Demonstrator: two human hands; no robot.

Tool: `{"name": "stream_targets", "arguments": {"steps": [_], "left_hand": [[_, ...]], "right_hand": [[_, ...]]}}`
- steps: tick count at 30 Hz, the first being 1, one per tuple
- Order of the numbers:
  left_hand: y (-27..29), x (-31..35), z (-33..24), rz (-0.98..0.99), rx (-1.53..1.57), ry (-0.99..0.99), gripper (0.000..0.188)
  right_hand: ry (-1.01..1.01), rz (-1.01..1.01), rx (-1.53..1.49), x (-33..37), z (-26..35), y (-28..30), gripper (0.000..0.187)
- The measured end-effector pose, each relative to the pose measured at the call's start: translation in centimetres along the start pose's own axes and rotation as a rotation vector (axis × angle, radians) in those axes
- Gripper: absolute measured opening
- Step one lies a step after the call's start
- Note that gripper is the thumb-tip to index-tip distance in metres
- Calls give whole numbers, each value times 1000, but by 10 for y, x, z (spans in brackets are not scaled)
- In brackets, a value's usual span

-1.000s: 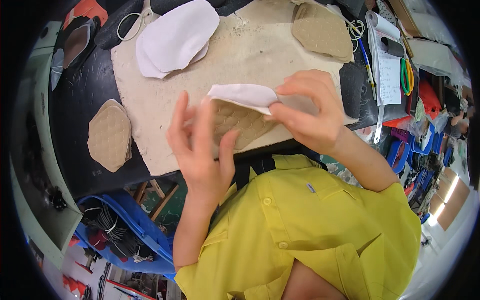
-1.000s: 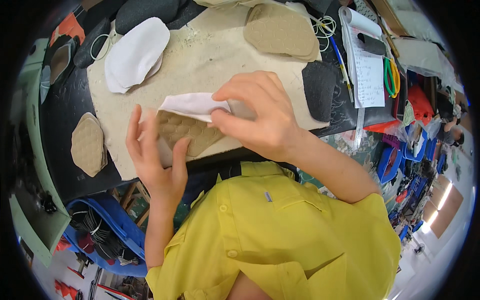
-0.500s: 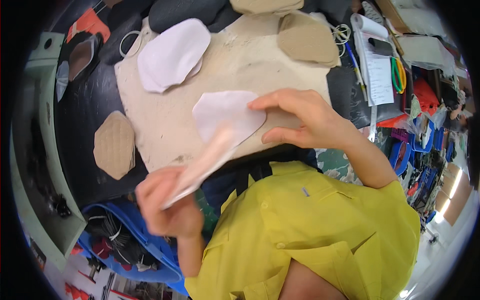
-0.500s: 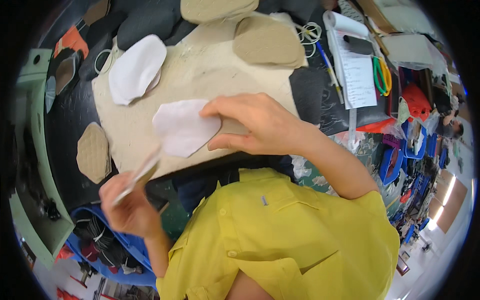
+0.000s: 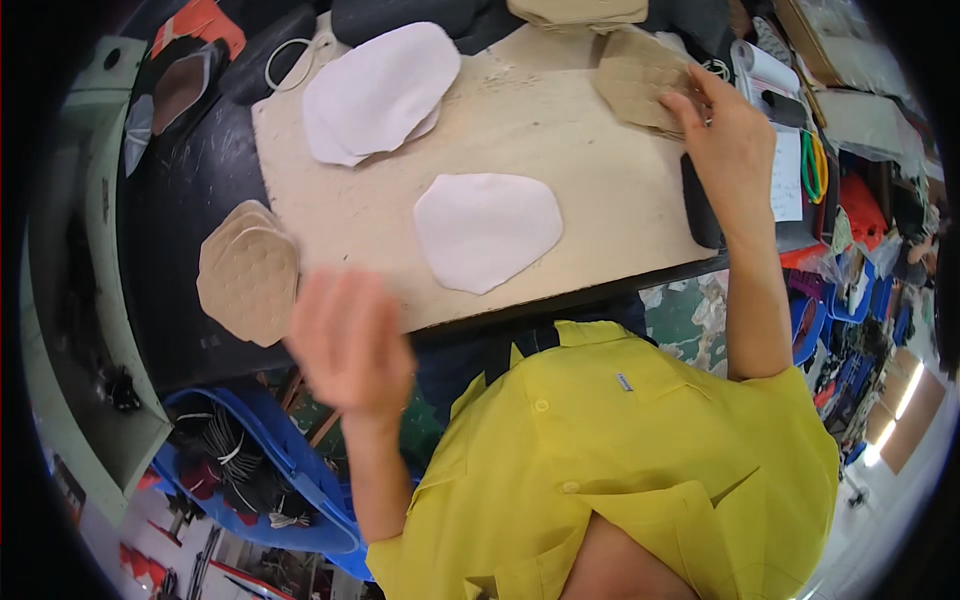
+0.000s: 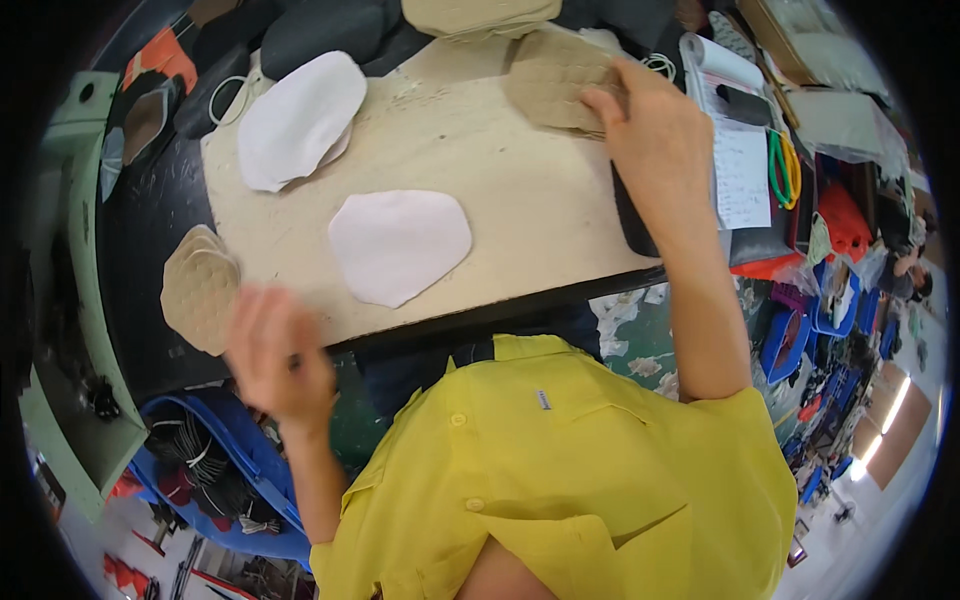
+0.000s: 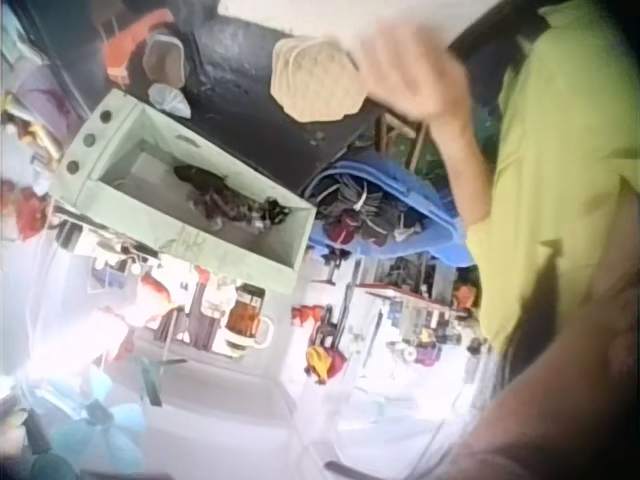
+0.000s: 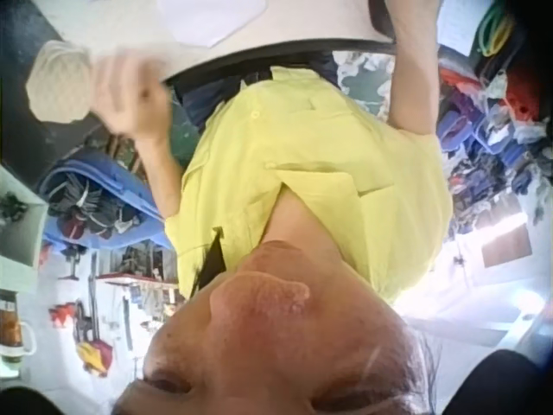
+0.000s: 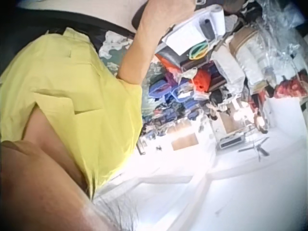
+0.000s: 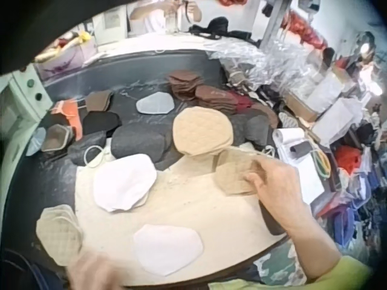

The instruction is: The person repeatedly picks up white fabric pieces and beige textured insoles, aligns them, and presses them together by hand. The person stacks the assembled units on the table and later uses a blue pen to mark the stack.

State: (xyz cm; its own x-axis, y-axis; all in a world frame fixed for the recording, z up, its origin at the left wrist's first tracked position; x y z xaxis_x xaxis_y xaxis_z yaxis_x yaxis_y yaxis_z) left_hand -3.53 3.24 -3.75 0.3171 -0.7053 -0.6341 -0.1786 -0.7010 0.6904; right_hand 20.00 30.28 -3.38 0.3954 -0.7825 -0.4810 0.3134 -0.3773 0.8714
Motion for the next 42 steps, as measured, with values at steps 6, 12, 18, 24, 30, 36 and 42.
{"name": "stream_targets", "arguments": {"steps": [6,12,18,24,30,36,42], "left_hand": [[-31,13,-41,161,211,-37,23],[-24,20,-39,63,241,-18,24],[-11,32,-23,-16,212,80,24],[-15,38,-23,-21,208,95,25],[-18,44,-20,-44,202,108,26],[-21,46,-21,-41,162,81,27],[-27,49,-27,68,5,18,36]], "right_hand": [[-237,77,-272,-8,-18,-8,35],[73,-178,-432,-3,-1,11,20],[-271,251,-1151,-1,26,37,14],[-265,806,-1106,37,100,-8,15],[-241,914,-1065,40,113,-25,16],[-247,935,-1038,42,114,-34,15],[-234,930,-975,43,116,-35,13]]}}
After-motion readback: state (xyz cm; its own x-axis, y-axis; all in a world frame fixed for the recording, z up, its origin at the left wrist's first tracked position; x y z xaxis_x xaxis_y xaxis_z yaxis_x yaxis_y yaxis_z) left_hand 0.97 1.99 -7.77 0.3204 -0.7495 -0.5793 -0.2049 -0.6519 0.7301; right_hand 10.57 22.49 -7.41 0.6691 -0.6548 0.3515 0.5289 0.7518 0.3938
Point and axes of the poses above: each hand's wrist, its own x-axis away from the middle knuckle, its own y-axis out of the back of the hand, z = x × y, the point moved 6 cm from there along -x, towards the middle knuckle, and after that the axes turned 10 degrees about -z, right-handed, at the moved point
